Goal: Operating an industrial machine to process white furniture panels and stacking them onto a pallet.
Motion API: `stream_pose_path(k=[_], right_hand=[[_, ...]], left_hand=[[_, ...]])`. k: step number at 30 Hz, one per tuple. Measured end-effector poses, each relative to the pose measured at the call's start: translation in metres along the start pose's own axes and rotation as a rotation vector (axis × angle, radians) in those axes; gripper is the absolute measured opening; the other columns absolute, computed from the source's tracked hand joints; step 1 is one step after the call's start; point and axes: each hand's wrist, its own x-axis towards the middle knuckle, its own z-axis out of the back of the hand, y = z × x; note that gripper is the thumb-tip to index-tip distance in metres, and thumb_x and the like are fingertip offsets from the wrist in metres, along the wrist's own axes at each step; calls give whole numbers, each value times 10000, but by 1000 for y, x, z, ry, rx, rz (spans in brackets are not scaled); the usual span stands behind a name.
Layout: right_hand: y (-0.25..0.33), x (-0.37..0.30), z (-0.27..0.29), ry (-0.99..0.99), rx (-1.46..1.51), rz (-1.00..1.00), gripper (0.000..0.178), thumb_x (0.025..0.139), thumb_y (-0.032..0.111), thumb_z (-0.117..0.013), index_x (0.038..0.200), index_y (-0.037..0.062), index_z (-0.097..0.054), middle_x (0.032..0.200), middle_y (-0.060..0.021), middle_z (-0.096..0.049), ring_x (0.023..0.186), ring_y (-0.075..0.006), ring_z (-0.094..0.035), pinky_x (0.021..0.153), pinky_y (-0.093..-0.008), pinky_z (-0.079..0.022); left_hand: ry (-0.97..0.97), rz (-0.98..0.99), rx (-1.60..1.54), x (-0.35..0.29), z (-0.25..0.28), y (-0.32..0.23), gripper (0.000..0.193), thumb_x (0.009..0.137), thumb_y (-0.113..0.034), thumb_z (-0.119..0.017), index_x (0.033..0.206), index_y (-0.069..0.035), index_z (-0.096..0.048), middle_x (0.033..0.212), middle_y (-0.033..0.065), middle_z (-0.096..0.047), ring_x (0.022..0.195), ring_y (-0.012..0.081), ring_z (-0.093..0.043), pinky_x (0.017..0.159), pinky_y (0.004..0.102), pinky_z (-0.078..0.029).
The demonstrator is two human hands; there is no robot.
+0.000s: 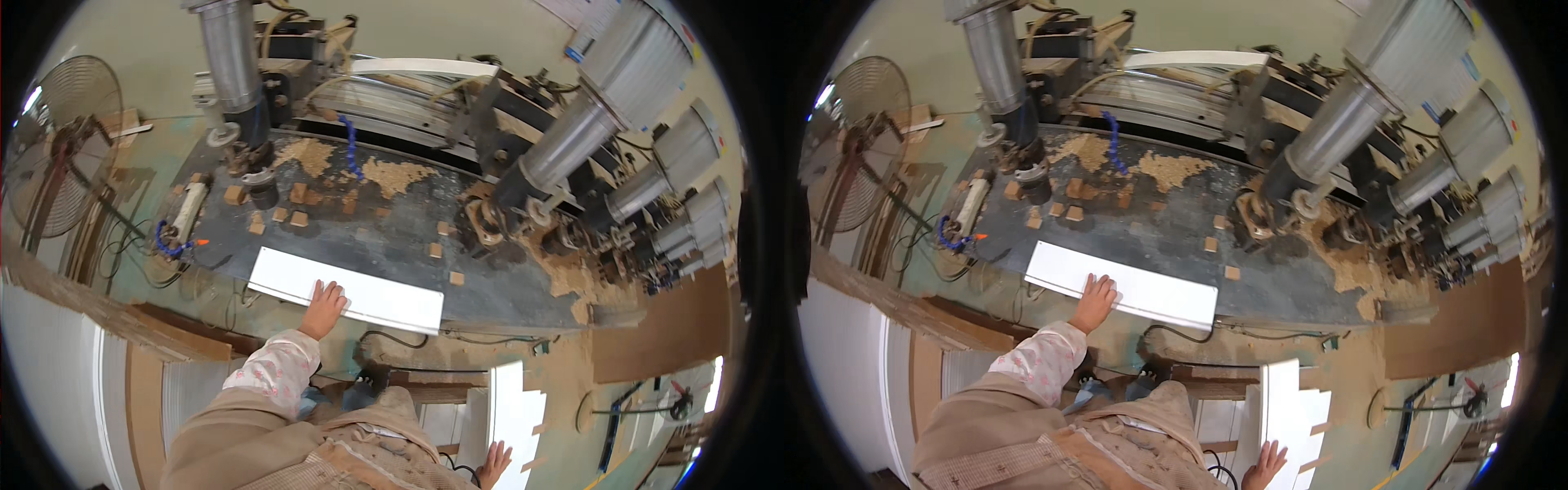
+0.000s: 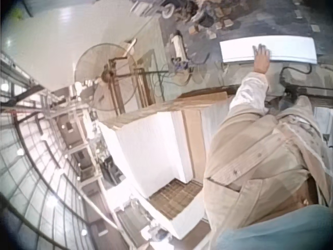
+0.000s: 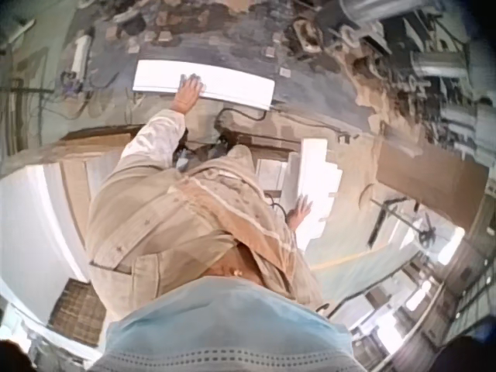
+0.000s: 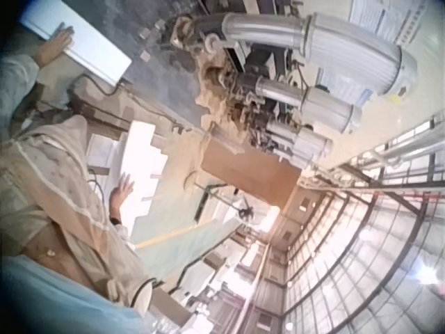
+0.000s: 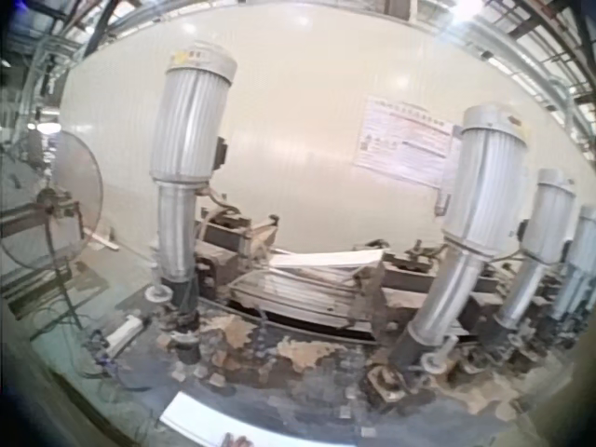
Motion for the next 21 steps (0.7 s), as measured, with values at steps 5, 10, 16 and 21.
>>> stream_pose_path(k=[5, 10, 16, 21], right_hand=[[74, 164, 81, -68, 394, 454, 656, 653, -133, -462, 1281, 36, -546, 1324, -146, -548, 1292, -411, -433, 1102, -537, -298], [178, 306, 112, 52, 542, 841, 674, 730, -130, -457, 1338, 154, -518, 1362, -146, -514, 1261, -363, -470, 1070, -426, -382], [326, 367, 55, 60, 466, 1074, 691, 789, -88, -456, 1391, 252, -465, 1385, -164, -478, 1289, -378, -431, 1065, -411, -386], [394, 386, 0, -123, 382, 1098, 669, 824, -9, -513, 1398, 326, -442, 1439, -139, -416, 1337, -396, -359, 1100, -491, -317]], left_hand=[[-194, -184, 54, -28, 35, 24, 337, 873, -127, -506, 1206, -117, -553, 1361, 72, -501, 1282, 336, -434, 1086, 550, -310], [181, -272, -12, -71, 142, 15, 279, 860, -151, -502, 1127, -120, -579, 1144, 36, -634, 1054, 241, -617, 959, 411, -466], [164, 19, 85, -181, 305, -37, 300, 823, -134, -546, 1121, -110, -580, 1172, 41, -628, 1101, 245, -601, 950, 412, -488], [101, 392, 211, -260, 382, -55, 300, 814, -105, -554, 1109, -109, -609, 1176, 46, -641, 1084, 264, -617, 956, 422, -483]])
